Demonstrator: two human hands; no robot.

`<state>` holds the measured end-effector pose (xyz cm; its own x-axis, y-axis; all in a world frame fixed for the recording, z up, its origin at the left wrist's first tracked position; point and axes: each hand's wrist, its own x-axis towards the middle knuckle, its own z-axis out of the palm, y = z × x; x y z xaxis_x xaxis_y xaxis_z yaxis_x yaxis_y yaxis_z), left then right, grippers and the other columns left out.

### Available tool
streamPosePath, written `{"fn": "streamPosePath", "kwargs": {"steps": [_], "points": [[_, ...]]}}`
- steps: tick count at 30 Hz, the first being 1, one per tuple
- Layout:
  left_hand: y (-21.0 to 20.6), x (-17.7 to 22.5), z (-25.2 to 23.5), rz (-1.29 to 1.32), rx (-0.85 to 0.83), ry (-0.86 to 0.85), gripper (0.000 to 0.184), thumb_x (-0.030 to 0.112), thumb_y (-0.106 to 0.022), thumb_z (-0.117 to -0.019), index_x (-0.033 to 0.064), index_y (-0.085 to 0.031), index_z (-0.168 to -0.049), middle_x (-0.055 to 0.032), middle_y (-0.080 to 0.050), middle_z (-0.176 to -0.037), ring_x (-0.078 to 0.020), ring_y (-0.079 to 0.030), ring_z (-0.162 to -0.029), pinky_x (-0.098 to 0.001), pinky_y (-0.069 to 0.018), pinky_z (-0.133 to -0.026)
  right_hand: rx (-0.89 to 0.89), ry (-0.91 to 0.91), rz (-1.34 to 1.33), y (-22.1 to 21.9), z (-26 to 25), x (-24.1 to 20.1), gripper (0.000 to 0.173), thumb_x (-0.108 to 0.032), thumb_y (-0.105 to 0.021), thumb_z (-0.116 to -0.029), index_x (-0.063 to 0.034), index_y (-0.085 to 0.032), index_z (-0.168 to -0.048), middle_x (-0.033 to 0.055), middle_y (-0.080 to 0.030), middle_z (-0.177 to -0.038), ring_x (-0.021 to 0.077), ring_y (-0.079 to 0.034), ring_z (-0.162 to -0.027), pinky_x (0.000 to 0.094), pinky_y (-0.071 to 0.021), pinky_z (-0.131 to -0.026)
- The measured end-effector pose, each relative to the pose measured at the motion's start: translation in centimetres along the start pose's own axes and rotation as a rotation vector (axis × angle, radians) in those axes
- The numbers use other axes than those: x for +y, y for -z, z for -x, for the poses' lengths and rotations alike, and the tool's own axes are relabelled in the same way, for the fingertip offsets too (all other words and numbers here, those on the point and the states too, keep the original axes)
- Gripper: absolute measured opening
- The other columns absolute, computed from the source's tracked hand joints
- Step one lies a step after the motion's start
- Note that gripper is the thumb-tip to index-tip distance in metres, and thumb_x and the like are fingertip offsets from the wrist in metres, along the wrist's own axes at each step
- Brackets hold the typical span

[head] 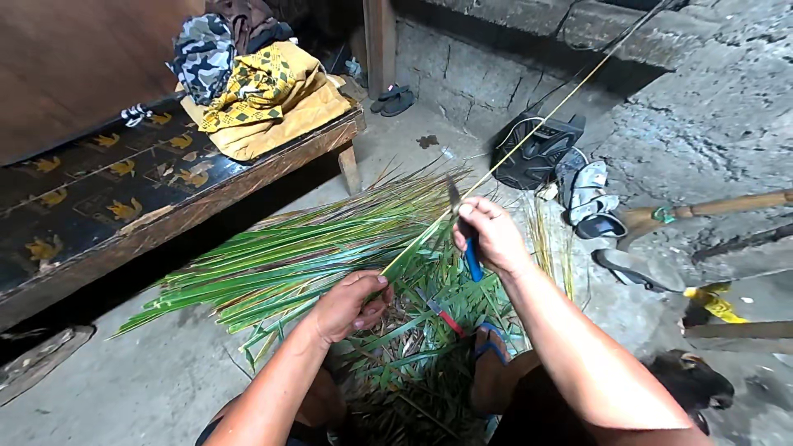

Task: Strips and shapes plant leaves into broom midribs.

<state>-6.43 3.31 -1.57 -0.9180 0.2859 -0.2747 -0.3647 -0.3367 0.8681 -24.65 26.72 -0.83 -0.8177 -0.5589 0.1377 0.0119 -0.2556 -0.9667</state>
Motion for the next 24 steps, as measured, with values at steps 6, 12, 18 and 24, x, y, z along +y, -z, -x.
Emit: {"fn": "streamPosePath", "kwargs": {"steps": [6, 12, 18, 24], "points": [[-1.0, -0.2, -0.8, 0.006, 0.119, -0.065, 0.029, 0.029, -0.03, -0.1077, 0.0141, -0.054, -0.1, 0.0064, -0.045, -0.061, -0.0026, -0.039, -0.043, -0.0164, -0.0351, -0.04, -0.269, -0.225, -0.035, -2.4, 1.7, 1.4, 0.022, -0.02, -0.05, -0.1056, -0.0033, -0.064, -0.107, 0.0047, -0.067, -0.074, 0.0115, -0.061, -0.055, 0.0263, -0.0539, -0.051], [-1.4, -0.8, -1.8, -0.129, 0.198, -0.246, 0.027, 0.024, -0.032, -0.1112, 0.015, -0.053, -0.096, 0.0069, -0.044, -0.063, -0.0039, -0.041, -0.048, -0.0193, -0.0372, -0.045, -0.567, -0.329, -0.186, -5.3, 3.4, 2.9, 0.022, -0.02, -0.051, -0.1055, -0.0042, -0.065, -0.102, 0.0026, -0.067, -0.072, 0.0088, -0.059, -0.053, 0.0239, -0.0509, -0.048], [-1.2, -0.6, -1.6, -0.216, 0.221, -0.285, 0.024, 0.023, -0.035, -0.1108, 0.0149, -0.053, -0.098, 0.007, -0.043, -0.063, -0.0045, -0.04, -0.05, -0.0206, -0.0371, -0.047, -0.535, -0.269, -0.11, -4.9, 3.0, 3.1, 0.022, -0.018, -0.052, -0.1052, -0.0013, -0.067, -0.104, 0.0042, -0.069, -0.073, 0.01, -0.061, -0.053, 0.0255, -0.0525, -0.05], [-1.2, -0.3, -1.3, -0.128, 0.17, -0.254, 0.026, 0.026, -0.035, -0.1116, 0.0143, -0.055, -0.101, 0.0072, -0.041, -0.063, -0.0039, -0.039, -0.049, -0.0196, -0.0366, -0.046, -0.529, -0.139, 0.016, -4.3, 2.3, 3.1, 0.024, -0.017, -0.051, -0.1069, 0.0003, -0.067, -0.107, 0.0037, -0.071, -0.079, 0.0089, -0.062, -0.056, 0.025, -0.0546, -0.052]]}}
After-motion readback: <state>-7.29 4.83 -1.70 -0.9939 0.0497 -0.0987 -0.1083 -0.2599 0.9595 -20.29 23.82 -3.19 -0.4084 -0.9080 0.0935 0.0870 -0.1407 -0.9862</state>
